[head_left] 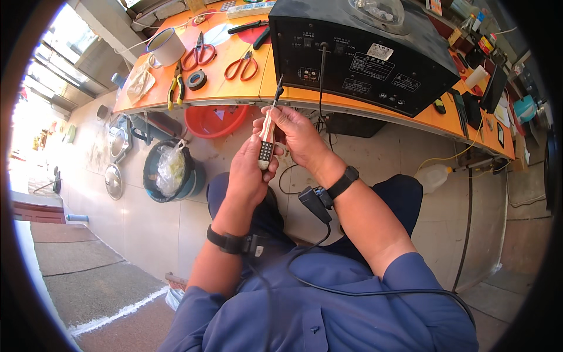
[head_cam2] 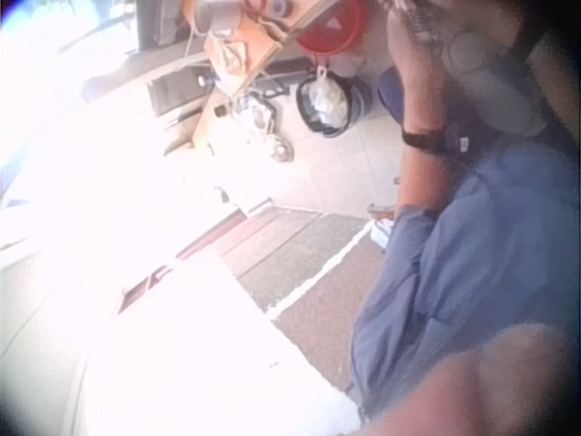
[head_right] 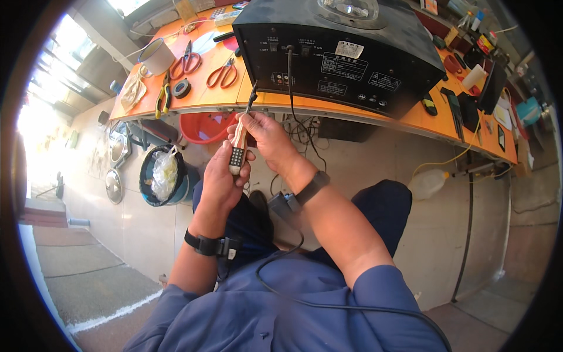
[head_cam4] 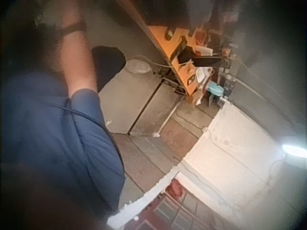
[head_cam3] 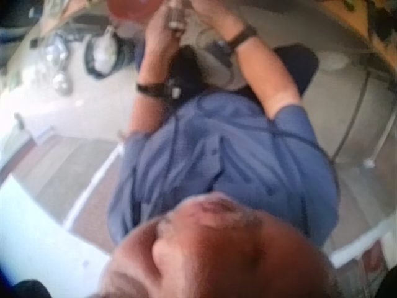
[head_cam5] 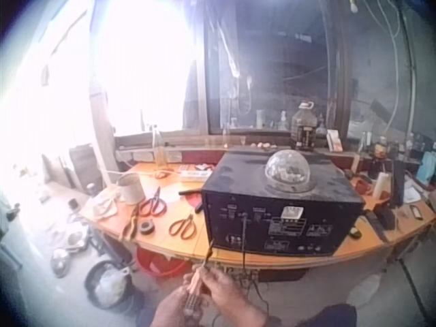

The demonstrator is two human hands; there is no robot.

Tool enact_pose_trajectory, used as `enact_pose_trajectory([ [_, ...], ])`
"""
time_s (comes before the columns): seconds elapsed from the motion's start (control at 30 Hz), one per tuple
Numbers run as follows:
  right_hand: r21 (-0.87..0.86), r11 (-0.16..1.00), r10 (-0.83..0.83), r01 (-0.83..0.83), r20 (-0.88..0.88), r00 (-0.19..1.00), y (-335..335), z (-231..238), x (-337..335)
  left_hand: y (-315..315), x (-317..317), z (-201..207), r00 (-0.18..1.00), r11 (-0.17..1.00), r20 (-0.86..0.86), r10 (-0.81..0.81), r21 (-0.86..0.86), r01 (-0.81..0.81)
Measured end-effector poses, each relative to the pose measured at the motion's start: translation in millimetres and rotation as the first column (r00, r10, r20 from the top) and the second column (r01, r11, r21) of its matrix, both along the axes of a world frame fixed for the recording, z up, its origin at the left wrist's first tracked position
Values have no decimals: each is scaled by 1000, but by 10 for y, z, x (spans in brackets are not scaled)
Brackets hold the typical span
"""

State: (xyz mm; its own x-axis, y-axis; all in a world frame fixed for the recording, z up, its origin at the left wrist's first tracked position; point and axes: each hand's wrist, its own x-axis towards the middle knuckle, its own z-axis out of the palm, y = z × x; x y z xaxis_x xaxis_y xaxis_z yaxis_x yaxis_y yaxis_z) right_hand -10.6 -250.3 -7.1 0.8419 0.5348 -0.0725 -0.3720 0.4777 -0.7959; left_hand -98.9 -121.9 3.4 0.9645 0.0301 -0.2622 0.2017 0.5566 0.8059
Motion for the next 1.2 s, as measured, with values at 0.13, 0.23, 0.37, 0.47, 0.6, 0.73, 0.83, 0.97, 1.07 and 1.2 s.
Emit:
enact_pose_trajectory([
  [0.13,-35,999,19,-19,-6,1000,-9,32,46,-28,13,43,999,1000,-26,19,19,-18],
  [0.23,-404,914,50,38,204,978,-130,282,122,-55,1,40,997,985,-4,73,159,-72],
  [0.37,-640,696,202,325,609,767,-589,982,85,-71,-12,-8,991,924,56,125,358,-137],
  [0.47,-326,683,153,653,939,308,-737,1508,180,-101,-12,-62,974,780,202,103,592,-205],
  [0.6,-83,367,459,927,882,-103,-563,1850,704,-173,-9,-101,939,358,340,56,871,-337],
  [0.73,-156,193,669,969,743,-14,-435,1780,1063,-210,-9,-78,930,202,367,28,909,-365],
  [0.83,-238,133,690,962,719,83,-441,1667,1117,-195,5,-43,942,492,331,61,811,-317],
  [0.97,-217,149,671,965,739,63,-462,1629,1146,-140,6,15,1000,999,-25,-4,-36,3],
  [1.07,-207,165,660,964,750,48,-456,1629,1153,-158,-7,18,998,989,-37,47,-142,-51],
  [1.2,-207,163,654,965,755,52,-461,1642,1139,-205,30,-7,990,990,-44,136,29,-135],
])
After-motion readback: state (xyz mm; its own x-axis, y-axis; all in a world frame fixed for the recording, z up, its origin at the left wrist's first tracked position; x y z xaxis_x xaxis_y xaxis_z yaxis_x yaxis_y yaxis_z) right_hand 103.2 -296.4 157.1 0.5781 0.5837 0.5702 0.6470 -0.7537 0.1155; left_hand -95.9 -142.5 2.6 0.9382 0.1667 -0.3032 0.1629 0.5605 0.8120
